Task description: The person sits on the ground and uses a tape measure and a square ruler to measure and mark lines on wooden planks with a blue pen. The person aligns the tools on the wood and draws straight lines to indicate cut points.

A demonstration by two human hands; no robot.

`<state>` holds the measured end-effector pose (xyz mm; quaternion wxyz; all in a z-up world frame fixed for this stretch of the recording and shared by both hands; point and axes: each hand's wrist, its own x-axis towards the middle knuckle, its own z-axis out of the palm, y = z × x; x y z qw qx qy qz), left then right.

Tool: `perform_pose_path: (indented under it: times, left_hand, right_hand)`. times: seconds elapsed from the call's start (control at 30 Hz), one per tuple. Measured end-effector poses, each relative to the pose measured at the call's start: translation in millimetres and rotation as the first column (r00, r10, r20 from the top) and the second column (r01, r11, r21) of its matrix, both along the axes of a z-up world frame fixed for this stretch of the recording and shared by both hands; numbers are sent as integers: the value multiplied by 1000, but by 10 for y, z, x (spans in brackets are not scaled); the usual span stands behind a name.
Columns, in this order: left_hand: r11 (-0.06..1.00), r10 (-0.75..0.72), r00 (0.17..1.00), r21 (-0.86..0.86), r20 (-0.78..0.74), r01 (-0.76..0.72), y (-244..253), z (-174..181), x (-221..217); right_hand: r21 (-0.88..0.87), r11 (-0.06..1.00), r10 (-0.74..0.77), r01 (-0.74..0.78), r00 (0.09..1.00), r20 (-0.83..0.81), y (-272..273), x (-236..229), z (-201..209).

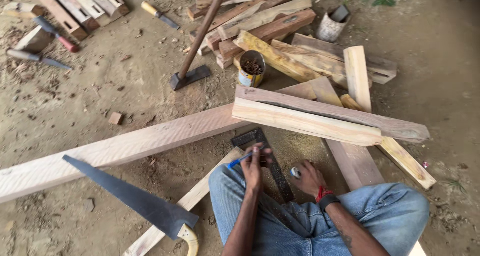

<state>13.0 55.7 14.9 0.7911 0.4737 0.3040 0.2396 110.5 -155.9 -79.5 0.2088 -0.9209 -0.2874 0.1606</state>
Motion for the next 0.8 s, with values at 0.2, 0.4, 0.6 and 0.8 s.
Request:
perform_pose_path:
  times: [0.2,0.4,0.6,0.8]
  left_hand:
    - [686,279,960,696,21,-214,849,54,430]
    - [572,337,924,818,-179,-50,1184,-10,674]
    - [526,399,841,842,-365,116,1197,30,836]
    - [526,346,916,850,-204,-9,1256,144,715]
  right_hand:
    - [828,464,-348,316,924,-158,-554,573,0]
    - [538,182,-717,823,486,-499,-1346,1407,824]
    - [426,275,-547,862,505,-668,-1540,1444,766]
    - [466,234,-534,853,514,-672,-1666,1482,444]
